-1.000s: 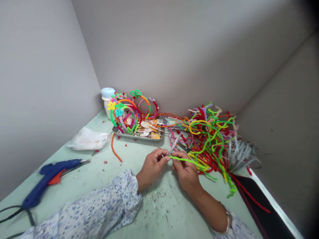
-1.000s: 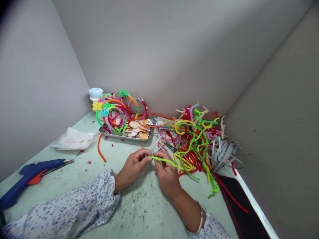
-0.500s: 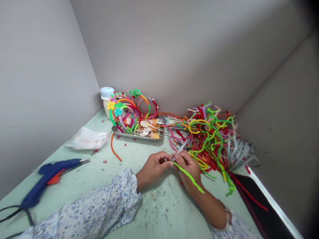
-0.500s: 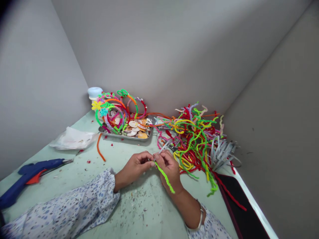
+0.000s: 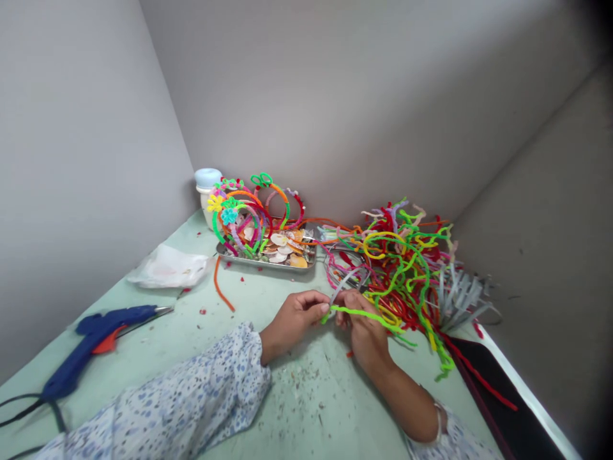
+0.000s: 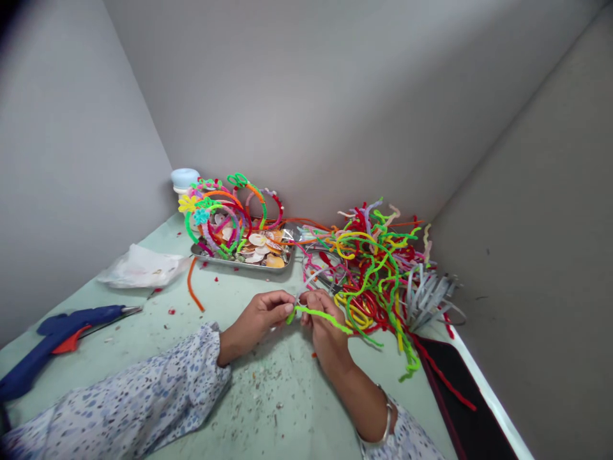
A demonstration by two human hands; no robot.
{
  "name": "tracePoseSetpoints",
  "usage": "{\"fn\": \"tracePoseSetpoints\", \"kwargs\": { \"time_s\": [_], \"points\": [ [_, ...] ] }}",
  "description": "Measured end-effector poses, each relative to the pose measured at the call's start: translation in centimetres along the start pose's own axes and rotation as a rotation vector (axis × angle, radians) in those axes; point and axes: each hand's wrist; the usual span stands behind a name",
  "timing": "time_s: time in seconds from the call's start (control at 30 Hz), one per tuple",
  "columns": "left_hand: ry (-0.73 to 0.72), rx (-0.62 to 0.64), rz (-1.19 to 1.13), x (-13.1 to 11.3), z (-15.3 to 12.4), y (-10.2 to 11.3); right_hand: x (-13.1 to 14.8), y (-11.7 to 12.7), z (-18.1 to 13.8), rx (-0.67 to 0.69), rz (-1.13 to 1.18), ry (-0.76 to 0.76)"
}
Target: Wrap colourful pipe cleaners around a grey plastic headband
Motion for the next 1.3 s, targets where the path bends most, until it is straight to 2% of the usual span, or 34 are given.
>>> {"fn": "tracePoseSetpoints", "kwargs": {
  "time_s": [0.17, 0.47, 0.8, 1.3],
  "points": [
    [0.069, -0.103, -0.157, 0.7, 0.6, 0.2, -0.6, 0.0, 0.1, 0.009, -0.018, -0.031],
    [0.085, -0.172, -0.246, 0.4, 0.7, -0.1, -1.8, -0.4, -0.1, 0.076, -0.107, -0.006],
    [0.073, -0.124, -0.192, 0.4, 0.6, 0.1, -0.9, -0.4, -0.2, 0.095, -0.130, 0.027],
    [0.050, 0.007, -0.240, 0.1, 0.3, -0.1, 0.0, -0.4, -0.1, 0.149, -0.103, -0.095]
  ]
}}
Point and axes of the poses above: each hand's wrist, its own z-axis towards the middle knuckle, its own y-axis out of the back of the hand, x = y × z, and after that the axes turned 11 degrees about -x, right-handed
